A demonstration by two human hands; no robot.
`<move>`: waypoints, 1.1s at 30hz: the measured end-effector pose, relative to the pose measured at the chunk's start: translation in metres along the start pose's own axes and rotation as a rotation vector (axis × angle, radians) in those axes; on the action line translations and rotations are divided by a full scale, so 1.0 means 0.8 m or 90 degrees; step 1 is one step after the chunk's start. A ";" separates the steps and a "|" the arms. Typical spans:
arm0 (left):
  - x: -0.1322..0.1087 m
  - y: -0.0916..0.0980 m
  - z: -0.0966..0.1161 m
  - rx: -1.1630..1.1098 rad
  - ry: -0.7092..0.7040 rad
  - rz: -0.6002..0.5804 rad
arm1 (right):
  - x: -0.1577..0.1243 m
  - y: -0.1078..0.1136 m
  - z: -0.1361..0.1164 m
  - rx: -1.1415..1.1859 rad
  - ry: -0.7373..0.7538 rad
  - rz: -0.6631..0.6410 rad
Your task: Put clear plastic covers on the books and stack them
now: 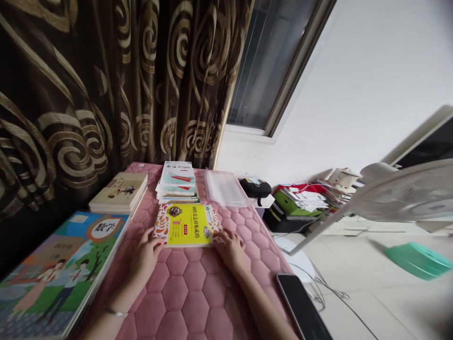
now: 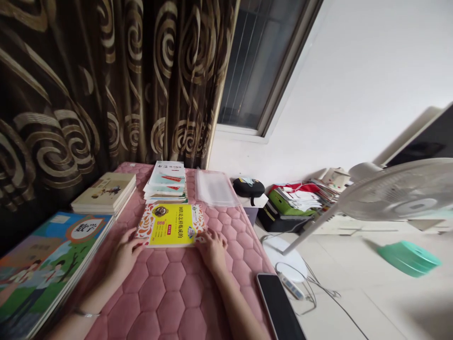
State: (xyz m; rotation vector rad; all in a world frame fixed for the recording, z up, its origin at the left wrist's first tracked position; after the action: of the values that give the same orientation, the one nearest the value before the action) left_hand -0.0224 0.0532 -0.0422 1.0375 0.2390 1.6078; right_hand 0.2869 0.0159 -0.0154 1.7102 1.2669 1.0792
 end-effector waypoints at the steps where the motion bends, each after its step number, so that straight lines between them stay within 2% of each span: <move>1: 0.000 0.003 -0.012 -0.025 0.004 -0.001 | 0.000 0.001 0.008 0.019 0.001 -0.008; 3: -0.001 0.007 -0.030 -0.066 0.013 -0.015 | 0.000 0.001 0.020 0.060 0.007 -0.014; 6: -0.002 0.009 -0.041 -0.103 0.034 -0.029 | 0.002 -0.005 0.033 0.105 0.014 -0.005; 12: -0.002 0.012 -0.041 -0.134 0.066 -0.042 | 0.006 -0.015 0.044 0.147 0.038 0.011; 16: 0.000 0.014 -0.041 -0.140 0.068 -0.063 | 0.008 -0.012 0.043 0.162 0.071 0.019; 20: 0.001 0.019 -0.039 -0.126 0.072 -0.064 | 0.006 -0.007 0.037 0.151 0.084 -0.006; 22: 0.001 0.021 -0.026 -0.104 0.054 -0.063 | 0.003 -0.005 0.033 0.105 0.048 -0.012; 25: -0.001 0.018 0.007 -0.035 0.046 -0.060 | -0.004 -0.004 0.016 -0.008 0.000 0.009; 30: -0.007 -0.007 0.057 0.240 0.198 -0.088 | -0.013 -0.026 -0.042 -0.137 0.014 0.043; 33: -0.008 -0.019 0.073 0.304 0.251 -0.090 | -0.014 -0.043 -0.066 -0.147 0.023 0.053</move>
State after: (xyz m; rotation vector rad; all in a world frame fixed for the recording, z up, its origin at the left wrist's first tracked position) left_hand 0.0297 0.0314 -0.0208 1.0163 0.9786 1.6525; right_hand 0.2243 0.0175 -0.0285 1.5863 1.0552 1.2589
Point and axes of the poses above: each hand's wrist, its own x-axis towards the middle knuckle, its own y-axis out of the back of the hand, z = x × y, the point moved 7 cm from there along x, towards the middle knuckle, and after that the axes turned 6 degrees about -x, right-handed, at the moved point
